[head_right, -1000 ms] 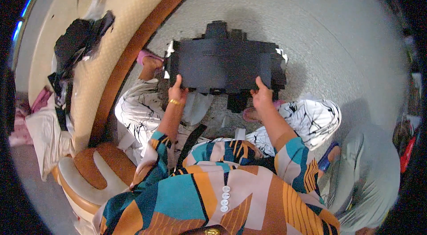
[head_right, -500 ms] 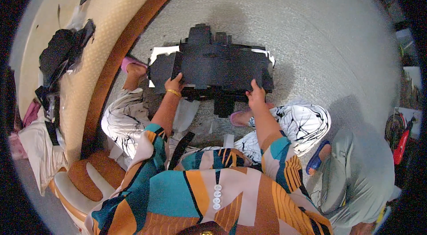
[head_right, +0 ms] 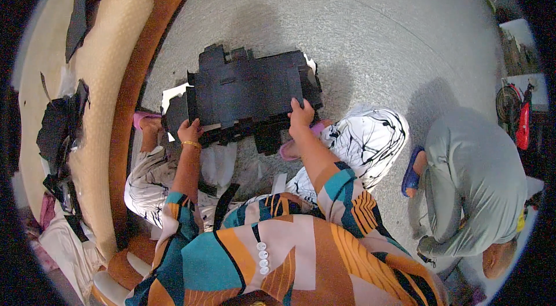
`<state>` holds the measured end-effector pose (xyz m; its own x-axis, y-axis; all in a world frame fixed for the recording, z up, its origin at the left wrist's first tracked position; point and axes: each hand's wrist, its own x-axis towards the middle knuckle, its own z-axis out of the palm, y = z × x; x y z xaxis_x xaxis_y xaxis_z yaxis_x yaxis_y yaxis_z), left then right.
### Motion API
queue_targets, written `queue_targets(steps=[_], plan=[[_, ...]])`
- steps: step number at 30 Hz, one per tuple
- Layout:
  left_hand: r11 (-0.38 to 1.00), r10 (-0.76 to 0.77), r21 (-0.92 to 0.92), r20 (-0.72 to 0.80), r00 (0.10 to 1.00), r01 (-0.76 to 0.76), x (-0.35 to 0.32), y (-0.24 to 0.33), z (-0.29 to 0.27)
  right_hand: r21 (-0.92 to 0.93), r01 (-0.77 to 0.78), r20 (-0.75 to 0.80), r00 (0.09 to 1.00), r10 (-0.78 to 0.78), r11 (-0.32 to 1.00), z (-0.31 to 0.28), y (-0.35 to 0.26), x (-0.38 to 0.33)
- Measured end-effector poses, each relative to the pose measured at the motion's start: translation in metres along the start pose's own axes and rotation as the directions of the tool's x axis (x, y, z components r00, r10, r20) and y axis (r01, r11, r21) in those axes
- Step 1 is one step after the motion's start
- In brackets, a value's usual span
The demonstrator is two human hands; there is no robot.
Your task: Assemble cardboard product boxes by folding pre-cut black cardboard pieces.
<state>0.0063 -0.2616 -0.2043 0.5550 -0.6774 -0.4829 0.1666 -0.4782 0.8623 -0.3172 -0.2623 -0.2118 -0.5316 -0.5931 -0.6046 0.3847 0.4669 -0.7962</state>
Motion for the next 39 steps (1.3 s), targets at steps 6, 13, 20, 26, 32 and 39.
queue_targets(steps=[6, 13, 20, 26, 32, 39], plan=[[0.903, 0.26, 0.358, -0.018, 0.965, -0.236, 0.005, -0.003, 0.002, -0.185, 0.051, -0.112, 0.991, -0.073, 0.981, 0.002, -0.016, 0.0], [0.014, 0.824, 0.591, 0.45, 0.345, -0.806, -0.06, 0.088, 0.044, -0.446, 0.176, -0.119, 0.96, -0.253, 0.878, -0.012, 0.025, 0.035], [0.279, 0.618, 0.823, 0.24, 0.749, -0.495, -0.018, 0.102, 0.077, -0.383, 0.11, -0.098, 0.983, -0.158, 0.917, -0.015, 0.002, 0.018], [0.238, 0.485, 0.863, 0.293, 0.824, -0.446, 0.002, 0.073, 0.047, -0.708, 0.294, -0.024, 0.899, -0.437, 0.642, -0.014, -0.019, 0.002], [0.48, 0.453, 0.765, 0.204, 0.868, -0.43, -0.022, 0.066, 0.037, -0.735, 0.309, -0.113, 0.822, -0.559, 0.603, -0.016, -0.035, 0.004], [0.055, 0.68, 0.752, 0.454, 0.576, -0.657, -0.037, 0.057, 0.039, -0.797, 0.292, -0.074, 0.821, -0.565, 0.528, -0.02, -0.025, 0.018]])
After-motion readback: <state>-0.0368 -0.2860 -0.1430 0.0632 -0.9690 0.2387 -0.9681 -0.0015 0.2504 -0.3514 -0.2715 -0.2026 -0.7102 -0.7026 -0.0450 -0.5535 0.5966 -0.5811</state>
